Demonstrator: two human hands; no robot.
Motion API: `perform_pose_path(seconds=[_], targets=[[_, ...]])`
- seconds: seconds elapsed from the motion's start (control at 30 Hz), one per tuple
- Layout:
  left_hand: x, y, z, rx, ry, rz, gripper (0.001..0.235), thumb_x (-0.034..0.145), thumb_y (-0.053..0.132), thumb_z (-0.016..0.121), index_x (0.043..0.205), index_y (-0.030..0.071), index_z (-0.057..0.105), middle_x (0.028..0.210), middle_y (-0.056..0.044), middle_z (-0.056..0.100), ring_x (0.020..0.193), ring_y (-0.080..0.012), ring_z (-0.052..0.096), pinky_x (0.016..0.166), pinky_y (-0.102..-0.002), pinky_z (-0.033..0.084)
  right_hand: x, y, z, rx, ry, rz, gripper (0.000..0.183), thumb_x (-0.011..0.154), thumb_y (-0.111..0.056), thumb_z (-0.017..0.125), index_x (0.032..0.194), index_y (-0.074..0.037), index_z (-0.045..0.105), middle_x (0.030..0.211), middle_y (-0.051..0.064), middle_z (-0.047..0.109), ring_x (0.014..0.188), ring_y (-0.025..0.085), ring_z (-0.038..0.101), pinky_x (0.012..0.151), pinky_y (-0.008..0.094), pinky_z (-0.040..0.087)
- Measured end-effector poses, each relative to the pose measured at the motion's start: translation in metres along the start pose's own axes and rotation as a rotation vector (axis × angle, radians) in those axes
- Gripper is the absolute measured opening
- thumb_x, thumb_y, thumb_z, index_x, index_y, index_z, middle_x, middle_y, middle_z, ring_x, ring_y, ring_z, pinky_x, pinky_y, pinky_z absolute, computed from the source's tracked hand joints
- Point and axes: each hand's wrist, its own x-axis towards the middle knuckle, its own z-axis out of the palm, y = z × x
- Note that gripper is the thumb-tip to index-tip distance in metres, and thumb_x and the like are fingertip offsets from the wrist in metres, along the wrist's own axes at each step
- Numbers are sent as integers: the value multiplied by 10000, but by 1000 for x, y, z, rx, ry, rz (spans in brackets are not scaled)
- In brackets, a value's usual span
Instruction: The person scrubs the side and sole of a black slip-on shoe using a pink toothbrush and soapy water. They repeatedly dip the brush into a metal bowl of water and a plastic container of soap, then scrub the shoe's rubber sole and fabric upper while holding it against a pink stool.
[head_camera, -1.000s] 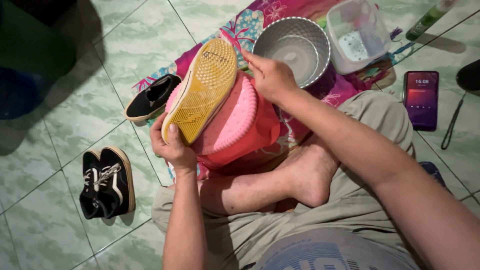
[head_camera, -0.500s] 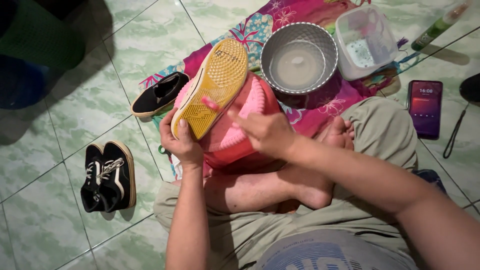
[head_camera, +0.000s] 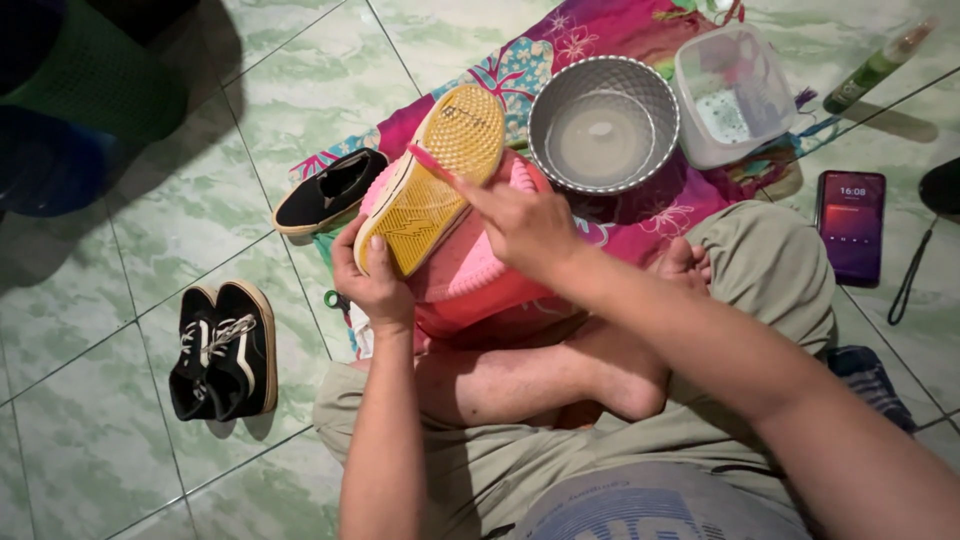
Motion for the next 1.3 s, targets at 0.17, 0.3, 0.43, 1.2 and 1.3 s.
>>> perform_pose_path(seconds=[0.17, 0.3, 0.43, 1.2, 1.3], targets=[[-1, 1, 0, 9, -14, 7, 375, 954, 288, 681, 1168, -19, 677, 1049, -188, 700, 943, -205, 647, 881, -395, 542, -32, -5, -28, 158, -74, -65, 422, 930, -300, 617, 1334, -405, 677, 721, -81, 600, 667, 161, 688, 566, 291, 552], [-1, -6, -1, 16, -7, 10, 381, 949, 307, 690, 1173, -1, 685, 1050, -173, 702, 933, -200, 642, 887, -388, 534, 0, 21, 10, 135, 0, -20, 476, 946, -260, 622, 1398, -406, 646, 735, 7, 636, 701, 223, 708, 613, 383, 574], [1, -2, -2, 23, -17, -4, 378, 956, 313, 679, 1188, 14, 684, 1051, -139, 701, 933, -170, 630, 886, -354, 534, 8, 21, 20, 352, -24, 58, 381, 967, -315, 624, 1331, -417, 678, 898, -41, 761, 895, 180, 752, 757, 325, 597], [-2, 17, 4, 126, -42, 24, 468, 997, 406, 605, 1191, -19, 632, 1127, -154, 647, 1046, -263, 623, 938, -384, 502, 25, 341, -102, -343, -789, 540, 248, 864, -260, 638, 923, -174, 863, 940, 129, 806, 1078, 429, 689, 1236, 706, -70], [-2, 16, 5, 121, -36, -14, 490, 976, 440, 629, 1186, -2, 645, 1130, -139, 652, 1049, -244, 625, 940, -375, 506, 37, 355, -59, -537, -809, 485, 279, 852, -267, 671, 1068, -245, 846, 1041, 134, 797, 941, 451, 735, 748, 528, 588]])
